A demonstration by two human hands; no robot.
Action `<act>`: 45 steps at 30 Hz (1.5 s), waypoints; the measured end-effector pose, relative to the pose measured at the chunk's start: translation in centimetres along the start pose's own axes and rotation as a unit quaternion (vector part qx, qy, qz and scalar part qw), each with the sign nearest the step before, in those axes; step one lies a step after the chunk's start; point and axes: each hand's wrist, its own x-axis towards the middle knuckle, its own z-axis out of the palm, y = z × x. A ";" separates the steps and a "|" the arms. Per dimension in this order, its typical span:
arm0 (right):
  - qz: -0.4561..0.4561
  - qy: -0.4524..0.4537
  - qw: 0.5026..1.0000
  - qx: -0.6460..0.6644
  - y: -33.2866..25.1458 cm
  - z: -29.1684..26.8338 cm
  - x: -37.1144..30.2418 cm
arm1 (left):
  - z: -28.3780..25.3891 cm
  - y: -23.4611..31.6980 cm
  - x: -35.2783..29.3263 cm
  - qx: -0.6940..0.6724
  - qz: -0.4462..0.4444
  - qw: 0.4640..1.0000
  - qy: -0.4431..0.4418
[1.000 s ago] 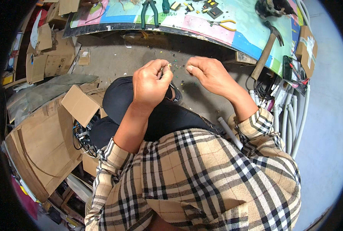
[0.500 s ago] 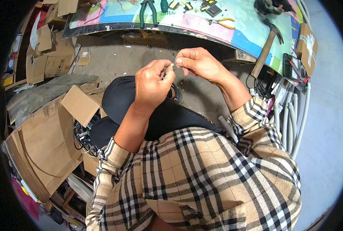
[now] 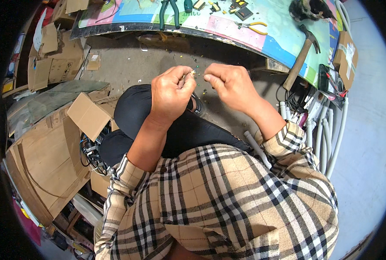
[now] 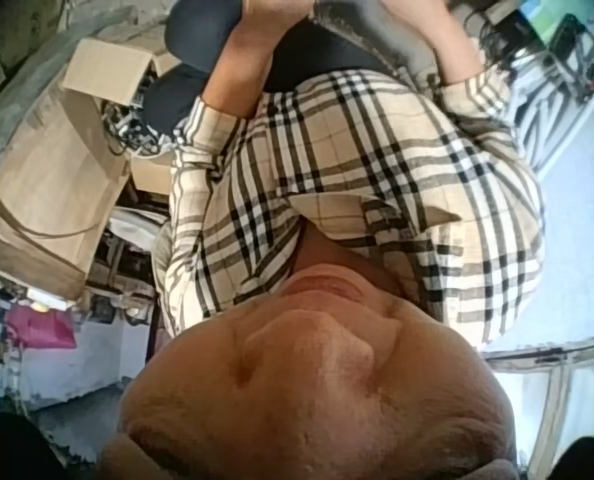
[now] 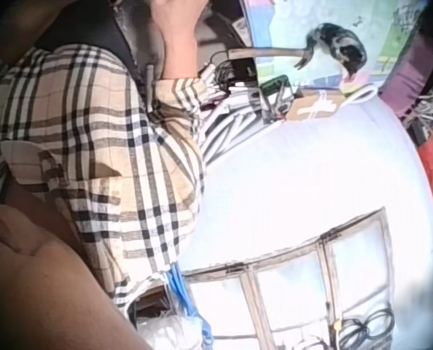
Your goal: The person sits on the floor in a cluttered workshop and disassembles small electronic components, likely transformers, by hand. They separate copper windings from the cores and place the parts on a nearby table. A cat is present on the table, and the person briefly touches it before resuming work.
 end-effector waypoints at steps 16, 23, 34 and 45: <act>-0.134 0.031 0.987 -0.083 -2.4 -0.8 0.3 | -0.3 -0.2 0.3 -0.024 -0.009 0.999 0.043; 0.103 0.017 0.994 0.026 2.0 -0.8 1.5 | 0.0 0.1 0.1 0.000 -0.013 0.999 -0.033; -0.091 -0.088 0.988 -0.089 -3.2 -3.1 0.0 | -0.3 -0.5 0.3 -0.001 -0.034 0.999 0.011; -0.011 0.104 0.993 -0.049 -0.6 -2.7 3.6 | 0.1 -0.2 0.3 0.016 -0.002 0.999 -0.043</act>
